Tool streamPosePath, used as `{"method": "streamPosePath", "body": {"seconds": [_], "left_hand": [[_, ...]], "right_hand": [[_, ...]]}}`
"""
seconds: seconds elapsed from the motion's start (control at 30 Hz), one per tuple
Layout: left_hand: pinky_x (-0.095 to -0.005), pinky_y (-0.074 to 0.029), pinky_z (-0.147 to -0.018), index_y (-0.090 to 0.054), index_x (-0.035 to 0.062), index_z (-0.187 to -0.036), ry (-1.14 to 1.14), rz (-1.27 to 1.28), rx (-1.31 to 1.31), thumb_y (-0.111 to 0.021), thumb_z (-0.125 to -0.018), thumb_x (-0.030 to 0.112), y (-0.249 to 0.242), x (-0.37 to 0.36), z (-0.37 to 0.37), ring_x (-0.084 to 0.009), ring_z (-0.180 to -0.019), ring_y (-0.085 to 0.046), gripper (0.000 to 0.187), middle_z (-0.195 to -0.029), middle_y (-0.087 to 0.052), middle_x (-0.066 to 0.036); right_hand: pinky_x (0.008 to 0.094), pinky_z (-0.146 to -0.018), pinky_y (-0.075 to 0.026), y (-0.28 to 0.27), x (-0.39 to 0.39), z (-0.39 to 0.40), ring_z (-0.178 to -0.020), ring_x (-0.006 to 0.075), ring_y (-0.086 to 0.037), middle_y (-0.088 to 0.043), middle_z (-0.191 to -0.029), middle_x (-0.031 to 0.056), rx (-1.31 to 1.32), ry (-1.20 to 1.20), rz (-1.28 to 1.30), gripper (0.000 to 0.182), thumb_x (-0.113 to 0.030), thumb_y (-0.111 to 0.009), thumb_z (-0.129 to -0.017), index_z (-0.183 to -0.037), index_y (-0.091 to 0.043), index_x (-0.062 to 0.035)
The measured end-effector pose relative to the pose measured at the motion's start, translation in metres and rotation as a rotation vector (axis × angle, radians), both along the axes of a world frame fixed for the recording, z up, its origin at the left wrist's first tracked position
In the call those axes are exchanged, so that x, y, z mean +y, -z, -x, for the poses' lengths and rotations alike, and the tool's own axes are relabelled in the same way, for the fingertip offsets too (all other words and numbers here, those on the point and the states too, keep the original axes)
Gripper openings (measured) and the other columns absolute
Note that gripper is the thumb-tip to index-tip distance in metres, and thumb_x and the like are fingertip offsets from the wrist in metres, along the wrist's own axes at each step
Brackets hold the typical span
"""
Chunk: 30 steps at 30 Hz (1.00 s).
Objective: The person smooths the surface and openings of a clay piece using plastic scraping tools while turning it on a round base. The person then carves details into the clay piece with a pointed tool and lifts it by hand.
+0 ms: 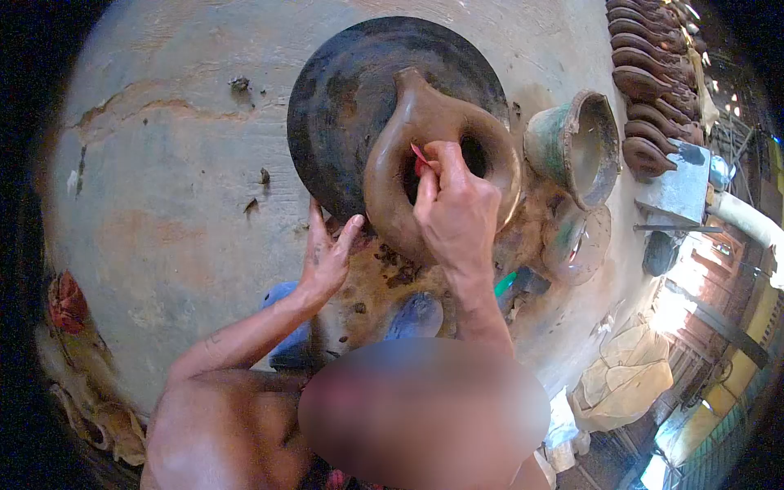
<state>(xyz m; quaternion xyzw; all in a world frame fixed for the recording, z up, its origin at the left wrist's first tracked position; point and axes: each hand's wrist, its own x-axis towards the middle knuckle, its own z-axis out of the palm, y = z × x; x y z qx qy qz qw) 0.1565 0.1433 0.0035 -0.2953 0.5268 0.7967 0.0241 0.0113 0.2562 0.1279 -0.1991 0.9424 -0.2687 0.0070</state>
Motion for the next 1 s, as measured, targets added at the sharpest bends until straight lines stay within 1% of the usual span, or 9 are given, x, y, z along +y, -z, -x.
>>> {"method": "streamPosePath", "body": {"seconds": [0.17,0.23,0.3,0.43,0.6,0.63,0.7,0.83,1.0], "left_hand": [[-0.0408,-0.04,-0.124,0.001,-0.0029,-0.171,0.013,0.09,-0.019,-0.072,-0.106,0.021,0.003,0.0,0.0,-0.0319,-0.144,-0.054,0.101,-0.163,-0.045,-0.027],[-0.0415,-0.046,-0.119,-0.001,-0.0001,-0.172,-0.039,-0.075,-0.02,-0.072,-0.105,0.018,-0.004,-0.002,0.002,-0.0313,-0.139,-0.059,0.099,-0.158,-0.052,-0.026],[-0.0417,-0.052,-0.113,-0.002,0.003,-0.173,-0.045,-0.055,-0.02,-0.071,-0.106,0.017,-0.003,-0.003,0.002,-0.0306,-0.136,-0.061,0.098,-0.154,-0.054,-0.024],[-0.0406,-0.064,-0.094,-0.004,0.0112,-0.174,-0.057,-0.098,0.034,-0.07,-0.107,0.017,0.0,-0.012,0.004,-0.0275,-0.127,-0.065,0.095,-0.146,-0.061,-0.021],[-0.0382,-0.065,-0.088,-0.004,0.0126,-0.174,-0.046,-0.153,-0.027,-0.071,-0.107,0.019,-0.004,-0.029,0.007,-0.0237,-0.122,-0.067,0.095,-0.14,-0.064,-0.018],[-0.038,-0.065,-0.087,-0.004,0.0124,-0.174,-0.034,-0.13,-0.054,-0.071,-0.107,0.019,-0.005,-0.032,0.007,-0.0229,-0.12,-0.068,0.095,-0.138,-0.065,-0.017],[-0.0376,-0.065,-0.087,-0.005,0.0124,-0.175,-0.032,-0.137,-0.055,-0.071,-0.107,0.019,-0.006,-0.034,0.007,-0.0219,-0.118,-0.068,0.095,-0.136,-0.066,-0.016],[-0.0358,-0.065,-0.085,-0.005,0.0124,-0.175,-0.025,-0.098,-0.068,-0.07,-0.108,0.02,-0.008,-0.039,0.008,-0.019,-0.111,-0.068,0.094,-0.131,-0.068,-0.014],[-0.0332,-0.063,-0.08,-0.008,0.012,-0.175,-0.063,-0.09,-0.036,-0.07,-0.108,0.02,-0.009,-0.04,0.011,-0.0168,-0.1,-0.069,0.092,-0.123,-0.069,-0.011]], "right_hand": [[0.0474,-0.065,-0.057,0.008,-0.01,0.0,-0.076,0.0366,-0.074,-0.075,-0.086,0.0156,0.136,-0.044,-0.059,0.01,-0.004,-0.071,-0.097,-0.107,-0.07,-0.0069],[0.0472,-0.065,-0.057,0.01,-0.01,-0.001,-0.075,0.0363,-0.074,-0.074,-0.085,0.0155,0.151,-0.117,-0.043,0.013,-0.004,-0.071,-0.096,-0.108,-0.072,-0.0075],[0.0471,-0.064,-0.056,0.01,-0.009,-0.003,-0.074,0.036,-0.073,-0.073,-0.083,0.0154,0.167,-0.188,-0.026,0.016,-0.003,-0.072,-0.095,-0.11,-0.074,-0.008],[0.045,-0.068,-0.058,0.001,0.005,0.002,-0.078,0.0335,-0.074,-0.075,-0.087,0.012,0.071,-0.387,-0.02,0.026,0.0,-0.073,-0.088,-0.112,-0.077,-0.0099],[0.0442,-0.071,-0.059,-0.026,0.025,0.018,-0.083,0.0325,-0.075,-0.077,-0.093,0.0104,-0.124,-0.716,-0.123,0.028,0.001,-0.073,-0.087,-0.112,-0.077,-0.0102],[0.0442,-0.071,-0.059,-0.023,0.023,0.017,-0.083,0.0325,-0.075,-0.077,-0.093,0.0104,-0.126,-0.717,-0.123,0.028,0.001,-0.073,-0.087,-0.112,-0.077,-0.0102],[0.0434,-0.069,-0.059,-0.01,0.012,0.014,-0.082,0.0328,-0.075,-0.077,-0.092,0.0114,0.061,-0.436,0.023,0.023,-0.002,-0.073,-0.09,-0.112,-0.077,-0.0089],[0.0439,-0.067,-0.058,0.005,-0.016,0.006,-0.08,0.0333,-0.076,-0.076,-0.091,0.0153,0.165,-0.123,-0.045,0.016,-0.004,-0.072,-0.095,-0.11,-0.074,-0.0066],[0.0444,-0.065,-0.058,0.005,-0.023,-0.001,-0.078,0.0341,-0.075,-0.076,-0.091,0.0159,0.185,-0.196,-0.077,0.016,-0.002,-0.072,-0.093,-0.109,-0.074,-0.0067]]}}
